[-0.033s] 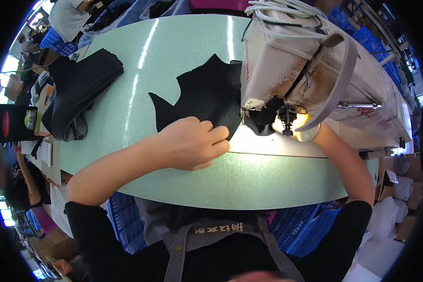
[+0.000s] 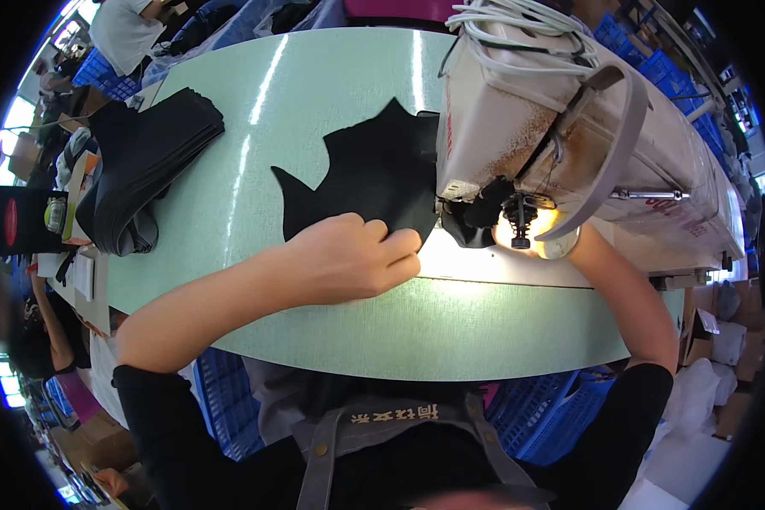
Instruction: The person sews cut fabric pieces together using a sewing machine and trims threads with thread snips.
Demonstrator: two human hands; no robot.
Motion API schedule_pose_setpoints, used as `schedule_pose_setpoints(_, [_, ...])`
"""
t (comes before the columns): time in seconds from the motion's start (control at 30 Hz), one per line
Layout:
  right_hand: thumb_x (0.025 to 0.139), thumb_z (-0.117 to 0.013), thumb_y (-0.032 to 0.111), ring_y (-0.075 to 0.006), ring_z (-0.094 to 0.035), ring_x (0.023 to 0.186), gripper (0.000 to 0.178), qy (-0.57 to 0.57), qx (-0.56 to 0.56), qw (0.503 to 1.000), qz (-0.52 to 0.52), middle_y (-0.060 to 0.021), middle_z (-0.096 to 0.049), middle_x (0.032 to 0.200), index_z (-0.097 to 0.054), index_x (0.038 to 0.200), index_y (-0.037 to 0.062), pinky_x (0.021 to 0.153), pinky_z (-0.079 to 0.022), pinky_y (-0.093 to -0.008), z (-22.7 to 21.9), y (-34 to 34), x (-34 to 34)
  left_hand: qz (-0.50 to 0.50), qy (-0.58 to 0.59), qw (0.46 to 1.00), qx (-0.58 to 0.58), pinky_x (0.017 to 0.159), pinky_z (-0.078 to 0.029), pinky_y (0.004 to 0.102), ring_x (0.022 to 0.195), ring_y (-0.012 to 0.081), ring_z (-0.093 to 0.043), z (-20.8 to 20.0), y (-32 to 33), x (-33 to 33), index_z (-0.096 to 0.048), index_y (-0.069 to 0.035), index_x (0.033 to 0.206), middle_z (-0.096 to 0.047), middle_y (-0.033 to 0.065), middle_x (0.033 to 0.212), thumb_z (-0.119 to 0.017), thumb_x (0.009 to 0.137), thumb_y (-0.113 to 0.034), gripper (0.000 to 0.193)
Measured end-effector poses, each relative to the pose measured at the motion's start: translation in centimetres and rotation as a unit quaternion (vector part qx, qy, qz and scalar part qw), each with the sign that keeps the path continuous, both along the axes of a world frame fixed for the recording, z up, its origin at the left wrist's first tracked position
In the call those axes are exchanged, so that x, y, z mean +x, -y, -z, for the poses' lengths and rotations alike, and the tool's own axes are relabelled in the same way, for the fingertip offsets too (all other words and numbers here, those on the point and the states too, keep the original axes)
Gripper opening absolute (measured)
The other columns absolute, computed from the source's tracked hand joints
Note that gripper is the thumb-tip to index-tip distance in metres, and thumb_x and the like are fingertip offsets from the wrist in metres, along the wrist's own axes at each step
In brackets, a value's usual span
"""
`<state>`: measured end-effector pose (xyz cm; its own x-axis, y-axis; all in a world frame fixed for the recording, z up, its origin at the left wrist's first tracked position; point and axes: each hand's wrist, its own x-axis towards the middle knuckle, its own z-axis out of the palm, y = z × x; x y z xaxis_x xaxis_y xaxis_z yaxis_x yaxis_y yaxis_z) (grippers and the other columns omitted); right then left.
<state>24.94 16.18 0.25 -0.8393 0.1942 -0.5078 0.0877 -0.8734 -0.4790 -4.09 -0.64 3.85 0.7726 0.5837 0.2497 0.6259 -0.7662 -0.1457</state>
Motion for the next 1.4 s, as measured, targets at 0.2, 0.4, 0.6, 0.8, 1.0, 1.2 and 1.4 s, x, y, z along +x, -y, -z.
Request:
schedule_pose_setpoints(0.2, [0.100,-0.046,0.029,-0.0260,-0.063,0.111,0.036,0.074,-0.663,0.733,0.130,-0.0092,-0.061,0.126,-0.056,0.129,0.0087,0.104,-0.049,-0.0448,-4.5,1.0,-1.7,-0.052,-0.120,0.978,0.163,0.047,-0.033,0.0207,0.060,0.0087,-0.046,-0.3,0.2,1.4,-0.068,-0.005,0.093,-0.067,0.0041,0.094,-0.068,0.072,-0.010,0.021])
schedule_pose_setpoints(0.4, [0.087,-0.061,0.018,-0.0218,-0.068,0.092,0.026,0.024,-0.982,0.094,0.164,-0.0062,-0.069,0.106,-0.067,0.110,0.0087,0.089,-0.054,-0.0385,-2.9,1.9,-2.3,-0.084,-0.075,0.988,0.104,0.047,-0.035,0.0220,0.059,0.0097,-0.048,0.2,-0.1,2.7,-0.066,-0.007,0.092,-0.060,-0.0001,0.076,-0.068,0.075,-0.009,0.017])
schedule_pose_setpoints(0.6, [0.082,-0.067,0.018,-0.0225,-0.063,0.078,0.007,-0.073,-0.915,-0.396,0.011,-0.0017,-0.065,0.081,-0.068,0.087,0.0135,0.077,-0.051,-0.0367,-0.9,5.3,-2.3,-0.088,0.070,0.993,0.027,0.047,-0.036,0.0253,0.061,0.0111,-0.048,0.8,-1.0,2.3,-0.069,-0.009,0.102,-0.048,-0.0018,0.076,-0.066,0.072,-0.015,0.031])
schedule_pose_setpoints(0.8, [0.082,-0.069,0.025,-0.0233,-0.063,0.088,0.013,-0.131,-0.936,-0.322,0.053,-0.0010,-0.065,0.090,-0.067,0.092,0.0161,0.078,-0.051,-0.0382,0.3,4.2,-0.9,-0.153,0.035,0.987,0.009,0.051,-0.040,0.0280,0.066,0.0140,-0.052,1.1,-0.1,3.7,-0.071,-0.010,0.110,-0.053,0.0027,0.091,-0.064,0.074,-0.010,0.037])
schedule_pose_setpoints(1.0, [0.083,-0.069,0.027,-0.0233,-0.064,0.088,0.014,-0.137,-0.949,-0.278,0.053,-0.0015,-0.065,0.088,-0.068,0.093,0.0168,0.080,-0.052,-0.0387,0.6,4.6,-1.2,0.000,0.260,0.910,-0.322,0.060,-0.049,0.0303,0.074,0.0193,-0.061,-1.3,-1.4,1.3,-0.071,-0.013,0.074,-0.057,0.0042,0.103,-0.062,0.066,0.006,0.022])
schedule_pose_setpoints(1.2, [0.072,-0.075,0.012,-0.0258,-0.068,0.091,0.035,-0.071,-0.949,-0.299,0.066,-0.0056,-0.072,0.103,-0.074,0.107,0.0159,0.080,-0.055,-0.0375,-0.7,5.1,-1.6,-0.126,0.114,0.984,-0.061,0.051,-0.046,0.0245,0.063,0.0135,-0.056,-0.8,-0.3,2.5,-0.068,-0.001,0.086,-0.058,0.0071,0.101,-0.067,0.072,-0.005,0.015])
schedule_pose_setpoints(1.4, [0.073,-0.065,-0.001,-0.0279,-0.068,0.092,0.037,-0.118,-0.929,-0.342,0.081,-0.0088,-0.072,0.102,-0.073,0.107,0.0106,0.080,-0.055,-0.0380,-1.3,6.6,-1.5,-0.163,0.010,0.987,0.014,0.049,-0.041,0.0245,0.063,0.0121,-0.051,1.2,0.7,4.1,-0.064,-0.002,0.098,-0.060,0.0024,0.090,-0.064,0.071,-0.008,0.027])
